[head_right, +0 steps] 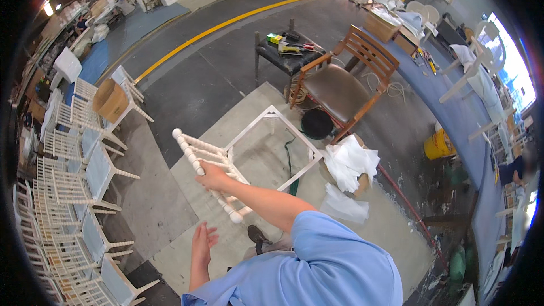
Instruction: The person moves a white wooden chair from a stack, places it on the floor, and attaches green webbing strips to the seat frame using a staple gun. The person staples each strip in place, trims excess webbing with scissors, and continues adding parallel strips across the seat.
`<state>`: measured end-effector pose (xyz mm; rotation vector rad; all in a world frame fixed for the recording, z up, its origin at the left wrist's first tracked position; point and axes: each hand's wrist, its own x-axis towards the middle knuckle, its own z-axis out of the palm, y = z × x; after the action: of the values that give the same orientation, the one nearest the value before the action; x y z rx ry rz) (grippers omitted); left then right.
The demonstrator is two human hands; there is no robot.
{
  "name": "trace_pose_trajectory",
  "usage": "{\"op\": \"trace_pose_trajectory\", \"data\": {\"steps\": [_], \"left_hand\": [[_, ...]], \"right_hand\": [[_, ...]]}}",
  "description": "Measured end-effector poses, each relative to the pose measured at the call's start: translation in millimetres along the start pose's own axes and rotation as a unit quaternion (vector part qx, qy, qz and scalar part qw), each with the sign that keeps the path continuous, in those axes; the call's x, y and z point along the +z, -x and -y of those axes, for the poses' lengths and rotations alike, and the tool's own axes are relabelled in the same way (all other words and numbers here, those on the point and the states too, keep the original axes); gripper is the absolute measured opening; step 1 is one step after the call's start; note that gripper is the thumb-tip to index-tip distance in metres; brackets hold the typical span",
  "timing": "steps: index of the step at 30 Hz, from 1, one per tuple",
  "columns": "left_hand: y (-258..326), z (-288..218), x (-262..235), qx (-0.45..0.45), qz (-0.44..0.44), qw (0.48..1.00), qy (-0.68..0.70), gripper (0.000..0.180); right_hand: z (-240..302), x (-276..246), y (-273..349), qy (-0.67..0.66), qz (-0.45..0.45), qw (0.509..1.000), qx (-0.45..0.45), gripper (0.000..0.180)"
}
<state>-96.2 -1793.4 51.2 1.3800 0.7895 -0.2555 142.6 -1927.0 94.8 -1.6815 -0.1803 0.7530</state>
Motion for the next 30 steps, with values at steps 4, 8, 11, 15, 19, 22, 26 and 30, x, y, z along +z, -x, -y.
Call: {"op": "trace_pose_trajectory", "data": {"steps": [4,8,11,15,19,22,26,30], "left_hand": [[-36,-44,84,0.094,-0.04,0.995,0.008,0.051],[-62,-55,113,0.127,-0.141,0.974,-0.123,0.043],[-77,-83,161,0.134,-0.131,0.982,-0.02,0.04],[-52,-97,150,0.133,-0.16,0.978,-0.001,0.038],[-5,-107,146,0.081,-0.265,0.957,-0.085,0.036],[12,-114,140,0.031,-0.323,0.936,-0.138,0.032],[-7,-118,143,0.042,-0.39,0.866,-0.31,0.034],[-16,-118,136,0.073,-0.44,0.778,-0.443,0.045]], "right_hand": [[-24,-51,39,0.092,-0.036,0.991,-0.085,0.061],[-102,-144,110,0.046,-0.017,0.999,-0.009,0.058],[-221,-274,199,0.14,-0.081,0.985,0.065,0.061],[-313,-426,364,0.178,-0.218,0.907,0.314,0.058],[-298,-537,486,-0.001,-0.399,0.824,0.403,0.049],[-291,-588,511,-0.057,-0.532,0.768,0.351,0.037],[-296,-606,476,-0.111,-0.56,0.766,0.295,0.022],[-295,-566,369,-0.086,-0.266,0.881,0.382,0.043]]}}
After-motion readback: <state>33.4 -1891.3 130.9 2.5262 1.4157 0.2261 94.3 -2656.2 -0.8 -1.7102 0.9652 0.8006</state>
